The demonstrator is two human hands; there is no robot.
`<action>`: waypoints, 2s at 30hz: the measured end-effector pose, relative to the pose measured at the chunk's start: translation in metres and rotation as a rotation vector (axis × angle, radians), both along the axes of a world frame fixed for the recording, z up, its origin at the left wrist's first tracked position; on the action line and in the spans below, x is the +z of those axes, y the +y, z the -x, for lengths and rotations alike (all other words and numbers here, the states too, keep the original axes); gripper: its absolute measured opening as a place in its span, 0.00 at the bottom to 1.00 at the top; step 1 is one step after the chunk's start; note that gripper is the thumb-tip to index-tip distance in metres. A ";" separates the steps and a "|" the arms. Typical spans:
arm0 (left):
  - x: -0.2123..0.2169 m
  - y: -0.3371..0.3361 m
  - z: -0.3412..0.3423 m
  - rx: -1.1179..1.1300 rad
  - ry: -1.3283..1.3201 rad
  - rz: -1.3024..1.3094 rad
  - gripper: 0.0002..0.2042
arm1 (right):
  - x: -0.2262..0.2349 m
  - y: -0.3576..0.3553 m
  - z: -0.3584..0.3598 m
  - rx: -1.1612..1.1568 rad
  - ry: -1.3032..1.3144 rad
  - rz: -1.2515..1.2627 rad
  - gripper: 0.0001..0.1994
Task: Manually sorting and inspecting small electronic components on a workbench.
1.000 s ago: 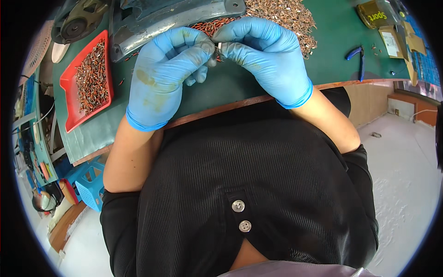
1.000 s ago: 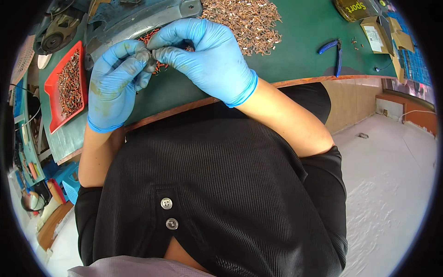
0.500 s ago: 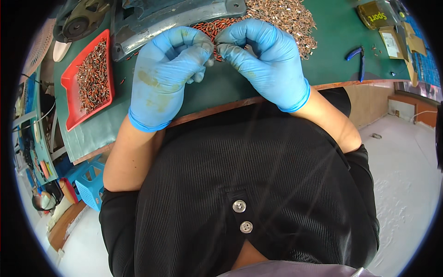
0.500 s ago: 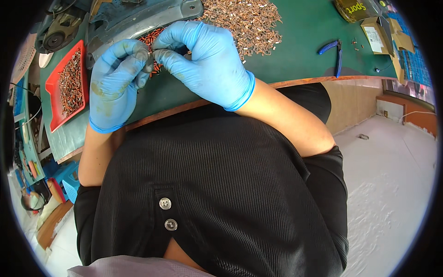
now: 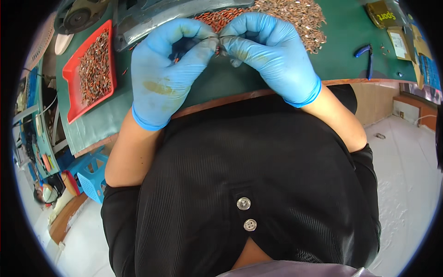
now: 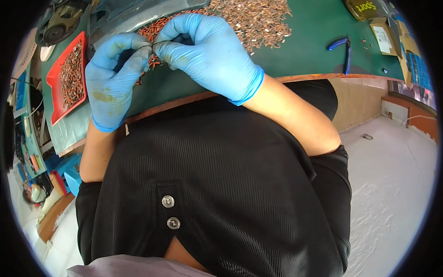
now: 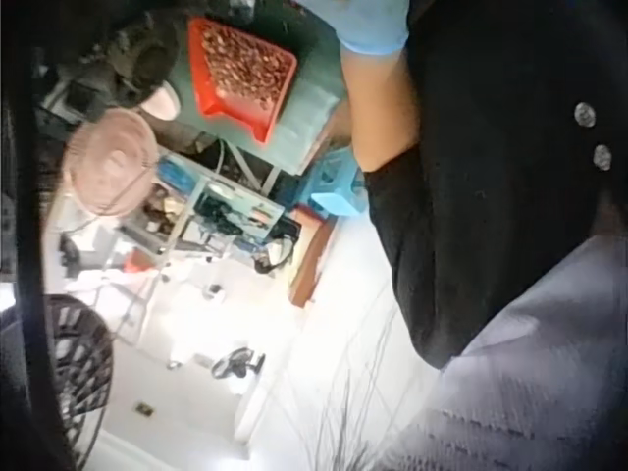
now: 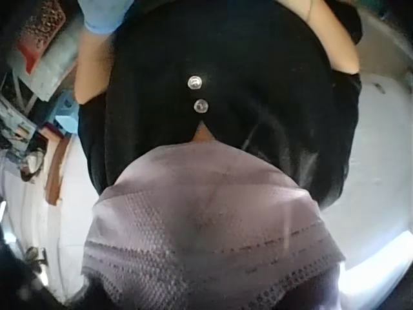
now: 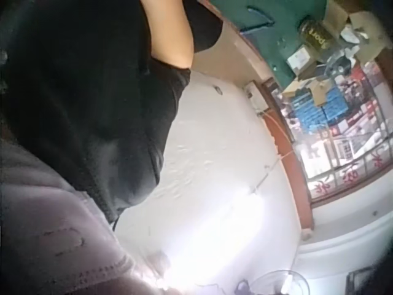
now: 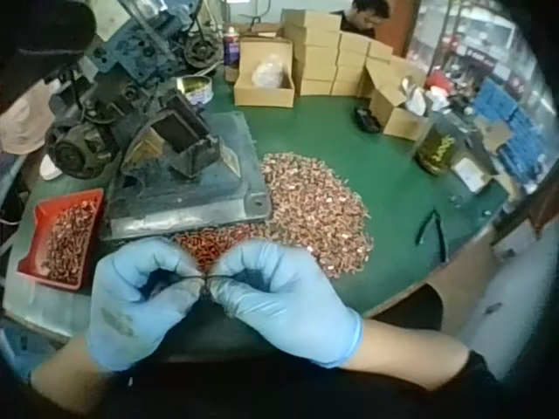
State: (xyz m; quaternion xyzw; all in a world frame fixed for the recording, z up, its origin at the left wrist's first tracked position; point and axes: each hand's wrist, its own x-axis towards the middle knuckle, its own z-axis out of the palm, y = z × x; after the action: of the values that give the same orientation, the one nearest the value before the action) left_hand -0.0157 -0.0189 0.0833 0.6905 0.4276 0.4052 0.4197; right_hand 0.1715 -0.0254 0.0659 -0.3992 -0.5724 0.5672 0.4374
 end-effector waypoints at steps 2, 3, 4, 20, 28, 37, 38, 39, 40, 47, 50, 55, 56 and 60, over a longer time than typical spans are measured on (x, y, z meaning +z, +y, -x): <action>0.003 -0.001 0.000 -0.041 -0.017 0.120 0.05 | -0.001 -0.002 -0.001 0.022 -0.002 0.011 0.06; 0.004 -0.001 0.004 -0.028 -0.005 0.130 0.05 | -0.001 -0.003 0.000 -0.002 -0.088 -0.040 0.05; 0.004 0.000 0.009 -0.047 -0.049 0.179 0.05 | -0.003 -0.004 0.001 -0.025 -0.172 -0.091 0.04; -0.013 -0.012 0.052 -0.035 0.864 -0.266 0.05 | -0.036 0.002 0.002 -0.109 -0.482 -0.691 0.04; -0.008 -0.006 0.052 -0.057 0.796 -0.099 0.05 | -0.035 0.000 0.003 -0.101 -0.422 -0.687 0.05; -0.019 -0.001 0.026 -0.013 -0.650 0.610 0.07 | -0.025 0.005 0.026 -0.174 -0.302 -0.905 0.08; -0.021 0.004 0.024 0.047 -0.433 0.431 0.07 | -0.027 0.005 0.028 -0.245 -0.365 -0.849 0.08; -0.024 0.006 0.023 0.109 -0.213 0.262 0.07 | -0.039 0.011 0.029 -0.285 -0.399 -0.813 0.09; -0.022 0.008 0.025 0.152 -0.088 0.198 0.07 | -0.048 0.012 0.028 -0.271 -0.297 -0.658 0.08; -0.020 0.004 0.056 0.197 0.321 0.011 0.06 | -0.051 0.008 0.024 -0.273 -0.086 -0.367 0.08; -0.020 0.003 0.059 0.136 0.399 -0.031 0.05 | -0.043 0.007 0.024 -0.351 -0.068 -0.239 0.05; -0.008 0.004 0.058 -0.066 0.697 -0.263 0.05 | -0.043 0.018 0.029 -0.383 -0.234 -0.654 0.05; -0.007 0.005 0.056 -0.079 0.704 -0.247 0.05 | -0.038 0.022 0.031 -0.357 -0.209 -0.702 0.05; -0.001 0.003 0.042 -0.137 0.551 -0.127 0.04 | 0.017 0.030 0.003 -0.153 -0.173 -0.645 0.05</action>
State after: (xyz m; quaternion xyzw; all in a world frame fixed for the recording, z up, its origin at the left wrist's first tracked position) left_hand -0.0575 -0.0163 0.0822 0.8268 0.4516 0.1990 0.2700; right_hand 0.1682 0.0050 0.0824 -0.3285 -0.7257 0.2866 0.5322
